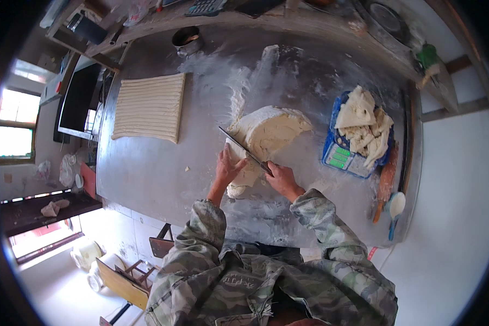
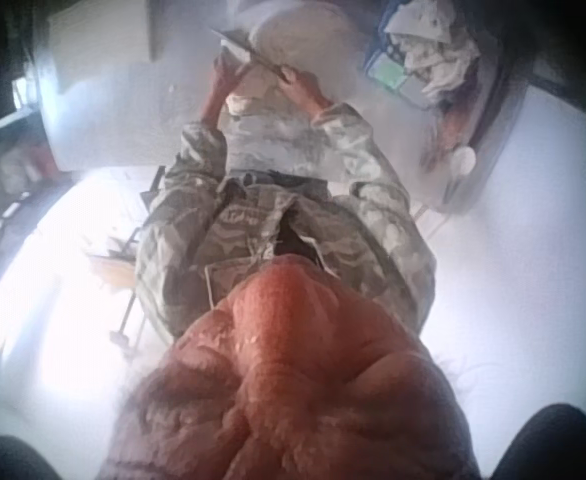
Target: The person prepares dough by cutting it with a cleaver, weighing pieces on a scale, and feeding dough into a processing machine. They use a rolling pin and brush to handle the dough on a metal table.
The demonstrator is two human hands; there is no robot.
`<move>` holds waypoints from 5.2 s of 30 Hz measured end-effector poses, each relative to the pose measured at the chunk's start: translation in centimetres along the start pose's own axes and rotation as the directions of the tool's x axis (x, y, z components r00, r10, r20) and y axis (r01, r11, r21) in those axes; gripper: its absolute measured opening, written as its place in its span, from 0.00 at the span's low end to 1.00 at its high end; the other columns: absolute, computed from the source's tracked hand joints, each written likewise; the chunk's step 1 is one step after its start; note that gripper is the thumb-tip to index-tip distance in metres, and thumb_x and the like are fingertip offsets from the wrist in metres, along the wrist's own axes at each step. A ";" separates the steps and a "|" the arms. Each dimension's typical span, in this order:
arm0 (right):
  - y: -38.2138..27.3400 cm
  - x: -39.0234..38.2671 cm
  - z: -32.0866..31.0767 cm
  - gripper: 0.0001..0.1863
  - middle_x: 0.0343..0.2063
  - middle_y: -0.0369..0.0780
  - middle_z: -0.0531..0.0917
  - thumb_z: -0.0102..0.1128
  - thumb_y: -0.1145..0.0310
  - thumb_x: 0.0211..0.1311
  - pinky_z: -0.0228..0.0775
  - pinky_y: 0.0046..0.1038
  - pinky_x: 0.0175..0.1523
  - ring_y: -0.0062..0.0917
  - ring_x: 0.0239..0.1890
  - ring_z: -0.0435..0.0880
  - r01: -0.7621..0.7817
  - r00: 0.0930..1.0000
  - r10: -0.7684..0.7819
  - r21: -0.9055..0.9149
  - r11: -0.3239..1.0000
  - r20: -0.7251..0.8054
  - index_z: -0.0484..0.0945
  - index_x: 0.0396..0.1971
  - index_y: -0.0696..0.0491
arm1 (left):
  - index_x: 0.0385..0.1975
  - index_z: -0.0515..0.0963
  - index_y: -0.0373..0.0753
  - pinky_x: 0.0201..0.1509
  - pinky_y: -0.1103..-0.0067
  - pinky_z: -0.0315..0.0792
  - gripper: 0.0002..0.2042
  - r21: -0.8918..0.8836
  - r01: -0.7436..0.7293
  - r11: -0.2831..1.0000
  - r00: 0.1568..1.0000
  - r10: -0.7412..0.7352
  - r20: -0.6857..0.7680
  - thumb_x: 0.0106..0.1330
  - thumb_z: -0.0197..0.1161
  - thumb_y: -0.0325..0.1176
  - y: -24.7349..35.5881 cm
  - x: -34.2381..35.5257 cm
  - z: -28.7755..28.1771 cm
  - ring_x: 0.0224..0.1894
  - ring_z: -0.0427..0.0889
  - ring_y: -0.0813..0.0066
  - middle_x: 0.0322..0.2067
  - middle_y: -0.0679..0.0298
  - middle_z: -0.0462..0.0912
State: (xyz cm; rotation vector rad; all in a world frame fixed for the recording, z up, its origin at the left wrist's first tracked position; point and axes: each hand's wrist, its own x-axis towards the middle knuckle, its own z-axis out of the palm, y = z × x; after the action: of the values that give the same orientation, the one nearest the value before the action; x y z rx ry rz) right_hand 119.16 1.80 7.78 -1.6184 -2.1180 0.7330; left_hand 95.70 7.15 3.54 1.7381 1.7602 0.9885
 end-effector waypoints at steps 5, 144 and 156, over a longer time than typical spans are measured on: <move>-0.7 -6.0 -3.2 0.15 0.27 0.46 0.85 0.62 0.62 0.59 0.76 0.44 0.32 0.45 0.27 0.84 -0.055 0.996 0.048 -0.100 0.993 -0.077 0.76 0.43 0.54 | 0.49 0.78 0.29 0.45 0.71 0.79 0.34 -0.330 0.541 0.773 0.787 -0.328 0.522 0.48 0.82 0.48 4.6 -0.3 -2.4 0.41 0.85 0.66 0.36 0.58 0.87; 8.0 -25.4 -5.3 0.10 0.30 0.47 0.85 0.66 0.67 0.48 0.75 0.45 0.40 0.44 0.32 0.85 -0.515 0.846 0.533 -0.238 0.824 0.012 0.83 0.29 0.56 | 0.42 0.83 0.32 0.37 0.72 0.77 0.17 -0.297 0.566 0.769 0.747 -0.325 0.580 0.54 0.71 0.32 0.7 -12.4 -10.0 0.31 0.84 0.71 0.30 0.63 0.85; -5.5 -25.3 -7.7 0.08 0.21 0.36 0.81 0.65 0.71 0.59 0.72 0.26 0.29 0.19 0.22 0.80 -0.425 0.837 0.541 0.724 0.543 0.085 0.79 0.32 0.61 | 0.34 0.83 0.36 0.38 0.65 0.77 0.15 0.081 0.108 0.991 0.930 -0.129 0.343 0.59 0.63 0.42 -5.2 -12.2 -11.0 0.34 0.87 0.58 0.29 0.49 0.84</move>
State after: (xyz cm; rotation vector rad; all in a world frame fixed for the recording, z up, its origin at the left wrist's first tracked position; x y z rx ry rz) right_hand 126.20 -22.34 17.72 -1.6837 -0.9852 1.3599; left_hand 85.02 -6.30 4.60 1.6971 1.6538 0.5405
